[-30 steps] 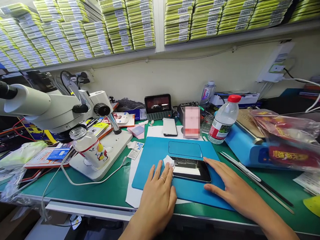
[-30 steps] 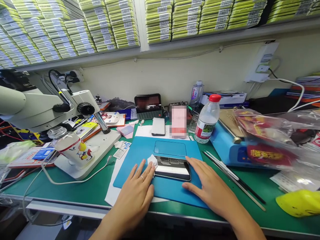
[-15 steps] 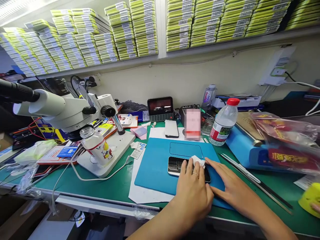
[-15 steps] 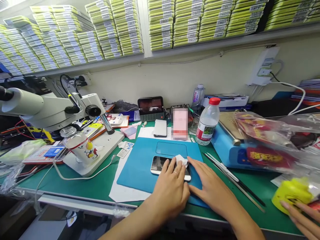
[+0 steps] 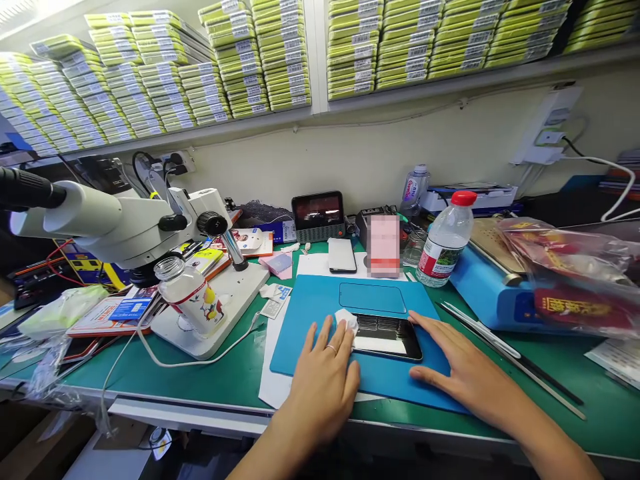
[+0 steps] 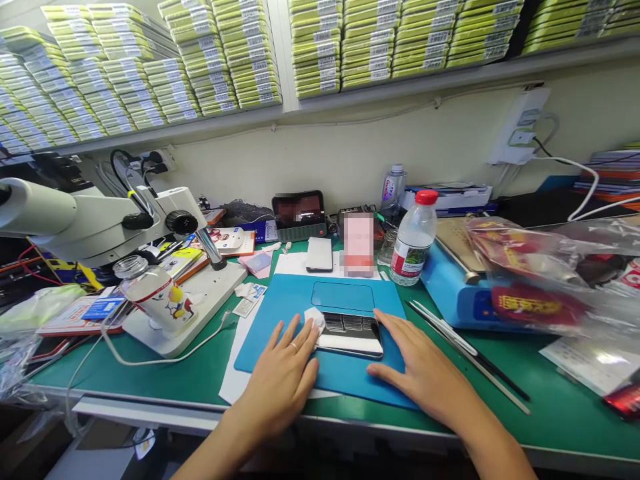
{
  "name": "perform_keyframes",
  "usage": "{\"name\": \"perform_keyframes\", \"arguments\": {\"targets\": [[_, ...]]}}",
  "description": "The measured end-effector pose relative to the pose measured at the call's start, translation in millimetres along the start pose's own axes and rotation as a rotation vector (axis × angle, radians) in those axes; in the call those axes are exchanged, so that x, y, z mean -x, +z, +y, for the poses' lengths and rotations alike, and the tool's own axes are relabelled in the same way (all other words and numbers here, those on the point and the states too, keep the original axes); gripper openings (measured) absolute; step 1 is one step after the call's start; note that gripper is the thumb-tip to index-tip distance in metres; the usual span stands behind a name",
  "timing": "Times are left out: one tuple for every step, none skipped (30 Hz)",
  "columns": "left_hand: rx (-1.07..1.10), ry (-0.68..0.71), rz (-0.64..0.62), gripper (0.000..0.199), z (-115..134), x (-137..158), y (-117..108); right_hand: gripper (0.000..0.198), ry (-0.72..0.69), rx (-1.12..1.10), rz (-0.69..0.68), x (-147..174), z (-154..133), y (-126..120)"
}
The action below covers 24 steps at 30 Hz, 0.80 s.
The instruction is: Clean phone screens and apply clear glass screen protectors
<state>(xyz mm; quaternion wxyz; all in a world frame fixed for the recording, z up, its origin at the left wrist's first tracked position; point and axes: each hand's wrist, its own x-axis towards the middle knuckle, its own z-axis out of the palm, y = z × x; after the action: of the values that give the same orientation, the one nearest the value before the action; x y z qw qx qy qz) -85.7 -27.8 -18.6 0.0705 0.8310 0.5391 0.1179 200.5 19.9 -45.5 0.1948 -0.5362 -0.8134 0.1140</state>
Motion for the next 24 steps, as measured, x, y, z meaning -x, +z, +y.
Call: {"name": "perform_keyframes", "arguments": {"targets": [[-0.014,-0.008,0.007,0.054,-3,6,0,0.090,0.007,-0.001,-0.006,0,-2,-1],[-0.026,-0.014,0.013,0.054,-5,11,0,0.090,0.014,-0.003,-0.014,0,-5,-3],[-0.037,-0.019,0.015,0.053,-7,16,0,0.090,0.020,-0.005,-0.023,0,-7,-5],[-0.050,-0.021,0.012,0.053,-8,21,0,0.091,0.025,-0.007,-0.032,0,-10,-6],[-0.063,-0.021,0.005,0.053,-8,25,0,0.091,0.027,-0.009,-0.040,0,-12,-8],[-0.076,-0.022,-0.001,0.053,-8,27,0,0.091,0.028,-0.012,-0.047,0,-13,-9],[-0.090,-0.026,-0.001,0.053,-8,27,1,0.092,0.026,-0.014,-0.051,0,-15,-10],[-0.101,-0.032,0.004,0.052,-6,26,1,0.092,0.022,-0.015,-0.054,1,-15,-11],[-0.109,-0.036,0.013,0.052,-4,22,1,0.092,0.016,-0.017,-0.052,2,-16,-11],[-0.112,-0.037,0.022,0.052,-1,17,2,0.091,0.008,-0.020,-0.047,2,-16,-11],[-0.111,-0.036,0.029,0.052,3,9,3,0.090,-0.001,-0.024,-0.039,2,-16,-12],[-0.106,-0.030,0.031,0.052,9,0,4,0.089,-0.010,-0.029,-0.030,3,-17,-12],[-0.096,-0.019,0.028,0.053,15,-10,6,0.088,-0.017,-0.035,-0.022,3,-17,-13],[-0.085,-0.012,0.023,0.053,22,-20,7,0.088,-0.025,-0.041,-0.016,3,-18,-14],[-0.070,-0.005,0.023,0.054,31,-31,8,0.088,-0.032,-0.046,-0.014,3,-18,-14],[-0.051,0.009,0.018,0.056,39,-41,8,0.089,-0.038,-0.050,-0.013,3,-18,-15],[-0.031,0.011,0.016,0.059,48,-50,9,0.089,-0.043,-0.053,-0.012,3,-18,-15],[-0.009,0.007,0.009,0.064,56,-57,9,0.087,-0.049,-0.055,-0.011,3,-17,-14],[0.018,0.019,-0.006,0.067,64,-63,9,0.083,-0.057,-0.056,-0.005,3,-16,-13],[0.042,0.036,-0.015,0.069,72,-68,9,0.077,-0.065,-0.056,0.004,2,-14,-12],[0.061,0.053,-0.023,0.071,78,-70,10,0.072,-0.077,-0.057,0.018,2,-12,-10],[0.073,0.068,-0.027,0.073,83,-72,10,0.070,-0.090,-0.059,0.031,2,-10,-9],[0.079,0.079,-0.029,0.074,87,-71,10,0.070,-0.102,-0.061,0.041,1,-8,-7],[0.081,0.087,-0.030,0.076,90,-70,10,0.070,-0.110,-0.063,0.047,0,-6,-6]]}}
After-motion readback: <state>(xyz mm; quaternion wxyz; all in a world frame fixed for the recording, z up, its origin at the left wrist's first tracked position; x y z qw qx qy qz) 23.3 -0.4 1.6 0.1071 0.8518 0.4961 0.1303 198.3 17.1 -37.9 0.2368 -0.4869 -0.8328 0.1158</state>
